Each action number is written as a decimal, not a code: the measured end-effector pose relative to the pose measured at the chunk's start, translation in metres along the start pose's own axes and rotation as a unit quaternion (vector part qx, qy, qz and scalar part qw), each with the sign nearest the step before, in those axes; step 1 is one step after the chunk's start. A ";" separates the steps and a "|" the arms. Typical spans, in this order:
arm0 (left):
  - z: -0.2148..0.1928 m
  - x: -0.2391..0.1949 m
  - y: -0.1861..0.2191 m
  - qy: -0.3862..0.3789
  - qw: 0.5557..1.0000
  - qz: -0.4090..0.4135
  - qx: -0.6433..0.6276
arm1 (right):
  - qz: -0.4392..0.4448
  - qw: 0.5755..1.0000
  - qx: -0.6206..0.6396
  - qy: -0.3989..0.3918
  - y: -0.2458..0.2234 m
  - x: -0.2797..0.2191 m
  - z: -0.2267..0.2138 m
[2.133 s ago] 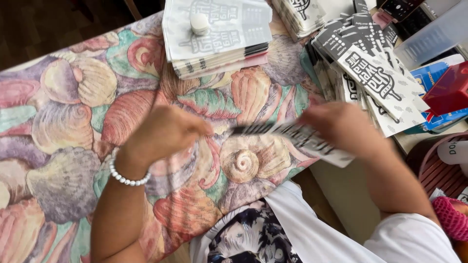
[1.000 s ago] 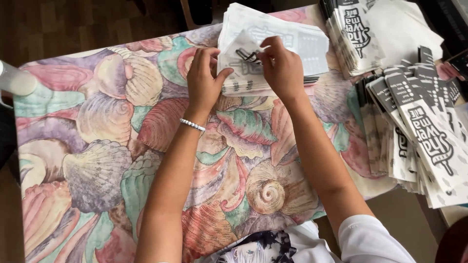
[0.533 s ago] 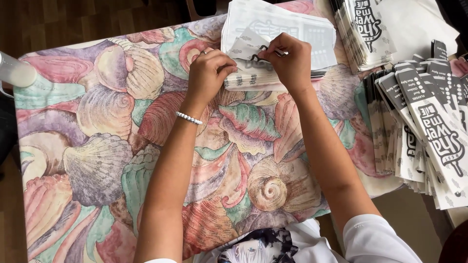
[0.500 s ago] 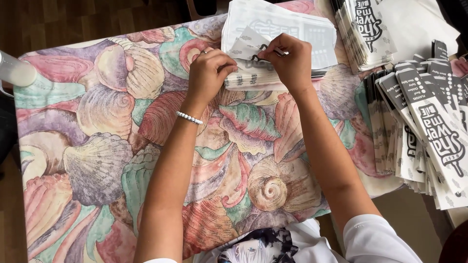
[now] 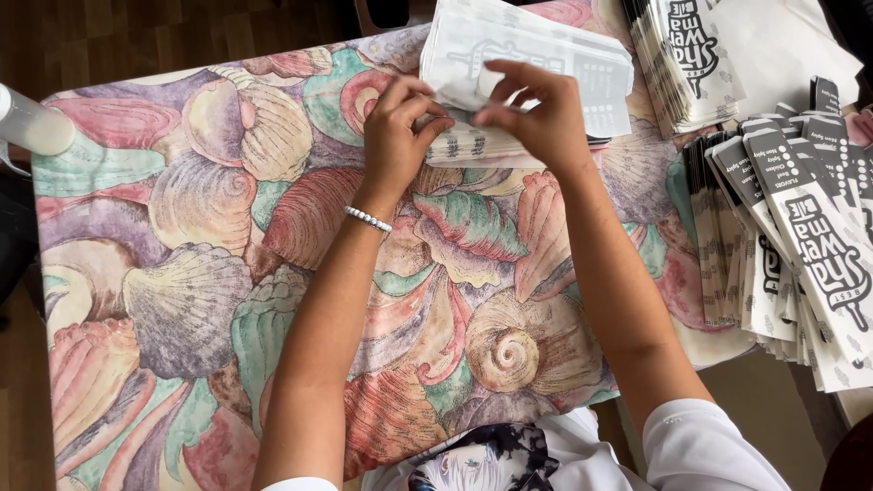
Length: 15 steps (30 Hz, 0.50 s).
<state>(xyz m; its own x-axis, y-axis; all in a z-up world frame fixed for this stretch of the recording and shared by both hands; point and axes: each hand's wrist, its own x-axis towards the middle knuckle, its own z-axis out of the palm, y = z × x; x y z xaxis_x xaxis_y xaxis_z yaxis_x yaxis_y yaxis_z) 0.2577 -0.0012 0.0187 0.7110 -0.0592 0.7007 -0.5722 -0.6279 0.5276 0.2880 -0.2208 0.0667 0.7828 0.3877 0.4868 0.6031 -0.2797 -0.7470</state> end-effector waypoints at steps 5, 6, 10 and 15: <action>0.009 -0.002 -0.013 0.006 0.999 0.027 0.034 | -0.066 0.993 -0.092 0.036 0.000 0.013 -0.015; 0.013 -0.004 -0.020 -0.009 0.999 0.030 0.016 | -0.039 0.989 -0.140 -0.018 0.004 0.016 -0.016; 0.007 -0.004 -0.012 -0.026 0.999 0.027 -0.018 | 0.050 0.978 -0.187 -0.078 0.007 0.021 -0.012; 0.012 0.014 -0.015 -0.034 0.997 -0.066 -0.024 | -0.017 0.993 -0.030 0.115 -0.014 0.008 -0.002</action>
<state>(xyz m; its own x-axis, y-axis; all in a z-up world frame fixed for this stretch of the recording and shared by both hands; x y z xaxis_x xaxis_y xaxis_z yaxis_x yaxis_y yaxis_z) 0.2811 -0.0019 0.0143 0.8069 -0.0327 0.5898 -0.4896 -0.5957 0.6367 0.2857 -0.2157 0.0820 0.7719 0.1882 0.6072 0.6325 -0.3239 -0.7036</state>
